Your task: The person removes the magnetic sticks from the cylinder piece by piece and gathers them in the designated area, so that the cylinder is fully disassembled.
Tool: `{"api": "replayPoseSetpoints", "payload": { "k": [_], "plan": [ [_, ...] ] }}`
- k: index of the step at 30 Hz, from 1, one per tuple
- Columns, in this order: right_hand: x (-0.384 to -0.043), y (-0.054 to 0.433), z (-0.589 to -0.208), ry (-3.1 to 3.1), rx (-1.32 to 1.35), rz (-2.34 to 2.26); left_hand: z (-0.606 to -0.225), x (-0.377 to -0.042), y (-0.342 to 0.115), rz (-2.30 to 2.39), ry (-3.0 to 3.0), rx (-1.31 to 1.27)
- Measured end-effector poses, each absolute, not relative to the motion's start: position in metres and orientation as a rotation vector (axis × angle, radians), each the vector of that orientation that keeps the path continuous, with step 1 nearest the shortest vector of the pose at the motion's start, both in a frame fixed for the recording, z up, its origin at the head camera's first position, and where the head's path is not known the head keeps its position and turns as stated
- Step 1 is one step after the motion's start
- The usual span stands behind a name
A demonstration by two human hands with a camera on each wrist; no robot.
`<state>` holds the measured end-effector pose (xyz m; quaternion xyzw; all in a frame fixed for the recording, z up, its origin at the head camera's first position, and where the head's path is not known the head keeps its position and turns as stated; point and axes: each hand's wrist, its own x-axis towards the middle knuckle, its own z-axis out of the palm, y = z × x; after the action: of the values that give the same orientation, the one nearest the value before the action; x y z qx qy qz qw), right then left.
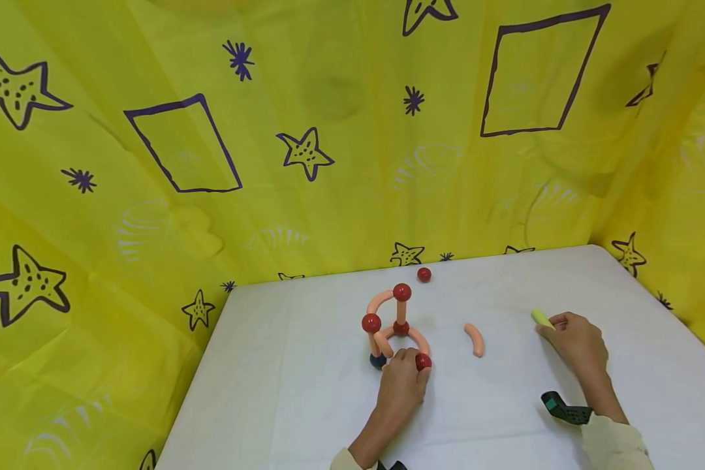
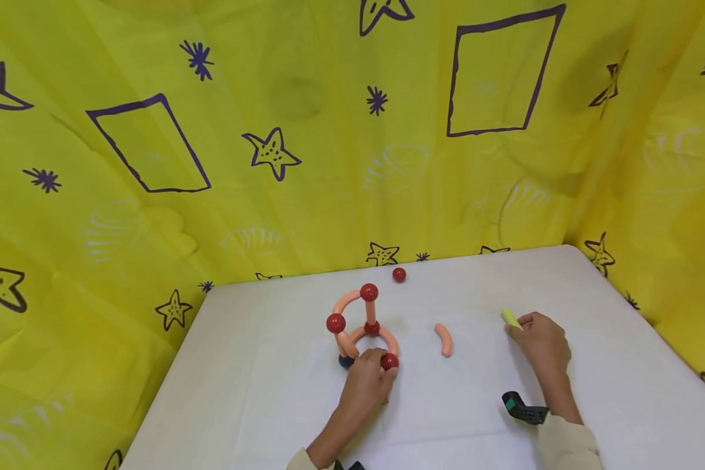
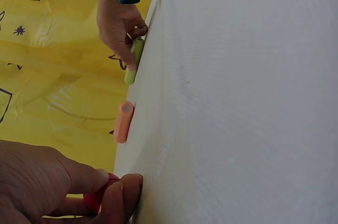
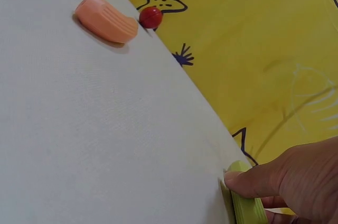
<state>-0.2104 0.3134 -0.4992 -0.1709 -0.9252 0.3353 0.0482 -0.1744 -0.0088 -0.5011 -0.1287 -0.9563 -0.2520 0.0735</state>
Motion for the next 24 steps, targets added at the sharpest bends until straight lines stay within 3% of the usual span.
{"api": "replayPoseSetpoints", "payload": {
  "k": [24],
  "plan": [
    [-0.2085, 0.3089, -0.5004, -2.795, -0.53, 1.002, -0.5027, -0.1756, -0.0074, -0.762, -2.899, -0.379]
  ]
}}
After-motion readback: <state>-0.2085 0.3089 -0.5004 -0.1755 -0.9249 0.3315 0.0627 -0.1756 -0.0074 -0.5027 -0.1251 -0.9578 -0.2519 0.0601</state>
